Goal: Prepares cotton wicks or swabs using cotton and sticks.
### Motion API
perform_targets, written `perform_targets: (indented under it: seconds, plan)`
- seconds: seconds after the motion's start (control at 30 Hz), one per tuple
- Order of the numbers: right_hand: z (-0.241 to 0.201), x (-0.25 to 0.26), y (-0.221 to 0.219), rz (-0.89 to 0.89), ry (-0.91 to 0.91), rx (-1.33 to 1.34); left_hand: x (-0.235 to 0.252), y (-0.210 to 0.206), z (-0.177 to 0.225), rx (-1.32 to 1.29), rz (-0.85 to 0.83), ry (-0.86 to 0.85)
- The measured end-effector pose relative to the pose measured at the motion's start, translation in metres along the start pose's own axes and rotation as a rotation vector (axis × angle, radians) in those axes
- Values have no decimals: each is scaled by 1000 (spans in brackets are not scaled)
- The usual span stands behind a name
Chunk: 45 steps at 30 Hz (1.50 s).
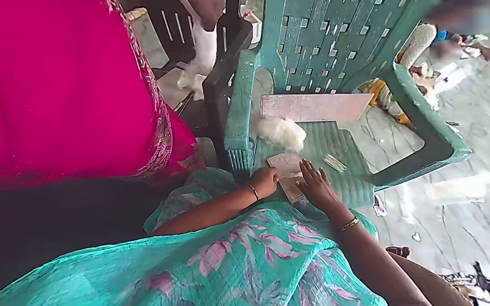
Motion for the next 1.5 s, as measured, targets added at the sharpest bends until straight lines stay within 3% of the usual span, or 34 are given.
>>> perform_targets:
  seconds: [0.17,0.27,0.4,0.57,0.7,0.83,0.93,1.13,1.27,1.5]
  plan:
    - [-5,25,-8,-10,67,-52,10,-1,6,92,-5,22]
    - [-10,26,-10,-136,88,-89,11,-2,7,131,-21,30]
    - [-12,-9,-11,-226,127,-127,6,-7,2,146,-98,38]
    - [0,-60,-15,-180,194,-156,-2,-16,1,103,-234,1]
    - [14,-69,-1,-93,204,-68,-3,-16,-2,-1,-169,-14]
    - [18,-41,10,14,96,-72,-2,-4,-3,-40,-17,-4]
    - [6,-3,7,65,118,-75,2,1,-5,18,41,7]
    - [-22,45,-10,-69,209,-117,5,1,-5,114,29,27]
    - [-22,16,-9,-211,199,-138,0,-2,-4,104,-48,8]
    - [-9,-62,-8,-292,272,-151,-9,-16,1,48,-182,-57]
Point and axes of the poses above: each hand's wrist, its own x-axis towards the middle knuckle, its own y-axis out of the back of the hand, z = x × y, the point moved 3 cm from there along x, towards the middle knuckle, and after that the axes turned 10 degrees about -x, right-handed, at the moved point
